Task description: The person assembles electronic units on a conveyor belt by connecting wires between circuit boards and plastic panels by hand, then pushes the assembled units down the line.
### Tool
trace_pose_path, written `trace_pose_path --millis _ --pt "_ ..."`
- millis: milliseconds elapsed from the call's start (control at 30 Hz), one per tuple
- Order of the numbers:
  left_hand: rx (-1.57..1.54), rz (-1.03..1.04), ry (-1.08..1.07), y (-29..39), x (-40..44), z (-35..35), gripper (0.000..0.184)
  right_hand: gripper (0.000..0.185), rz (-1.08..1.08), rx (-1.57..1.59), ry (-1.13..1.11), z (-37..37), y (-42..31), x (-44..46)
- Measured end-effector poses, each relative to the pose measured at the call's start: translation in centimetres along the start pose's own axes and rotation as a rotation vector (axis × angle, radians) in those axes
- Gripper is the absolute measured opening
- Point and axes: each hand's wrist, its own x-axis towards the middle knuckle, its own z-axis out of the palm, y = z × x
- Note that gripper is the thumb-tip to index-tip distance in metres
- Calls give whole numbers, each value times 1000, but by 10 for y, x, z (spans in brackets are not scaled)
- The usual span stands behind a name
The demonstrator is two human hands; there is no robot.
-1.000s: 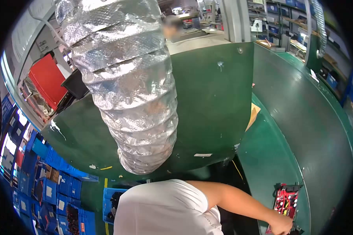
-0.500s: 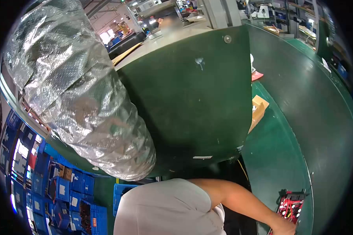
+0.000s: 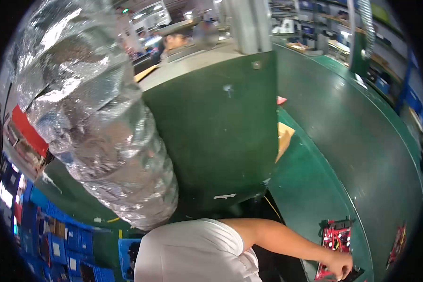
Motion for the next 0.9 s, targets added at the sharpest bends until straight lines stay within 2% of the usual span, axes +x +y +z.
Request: trace_pose_path --millis 67,133,167,200,233,267,300,333,367,400,433,467,500,533,567,600,667,700,767,800,867,900 --pt "-22 70 -43 22 -5 1 20 30 -130 -92 98 4 -13 4" --pt "20 187 -17 16 6 11 22 40 126 141 -178 36 192 8" --pt "172 288 -15 23 8 11 23 40 182 125 -250 21 141 5" --pt "180 305 -43 36 7 9 23 39 257 186 -127 18 85 -3" --pt "228 304 -116 40 12 7 23 39 200 321 -83 22 86 -7" --pt "330 364 -117 40 14 6 23 34 163 143 -46 19 58 -3" --pt "389 312 -201 45 17 1 24 28 265 237 -125 16 58 -6" --pt "327 341 -222 45 18 -1 26 24 286 27 -54 9 4 3" --pt "389 373 -242 50 18 -1 28 28 298 0 -67 2 -6 6" --pt "338 123 -274 80 14 -13 29 31 297 -86 23 8 -11 5" --pt "374 194 -235 64 19 -7 27 35 264 -158 65 11 -4 2" --pt "376 84 -242 64 22 -8 26 33 265 -153 63 13 -1 2" --pt "436 124 -223 60 27 -12 23 30 428 -60 10 11 -11 8" --pt "558 168 -178 55 29 -12 22 29 305 -175 67 20 5 3" --pt "719 224 -158 52 33 -13 21 30 288 -175 81 22 14 3" --pt "457 104 -128 38 35 -18 21 30 265 -170 78 24 17 0" --pt "640 261 -151 47 38 -20 21 28 258 -148 65 26 13 3" --pt "581 153 -148 44 39 -23 20 27 245 -141 55 23 13 5" --pt "687 90 -174 57 37 -21 21 26 228 -103 24 21 10 4" --pt "720 54 -204 57 36 -20 21 24 330 -54 27 21 7 4" --pt "723 83 -269 51 36 -18 23 24 290 12 7 14 3 6" --pt "694 14 -278 54 34 -14 22 24 301 48 20 13 0 6"
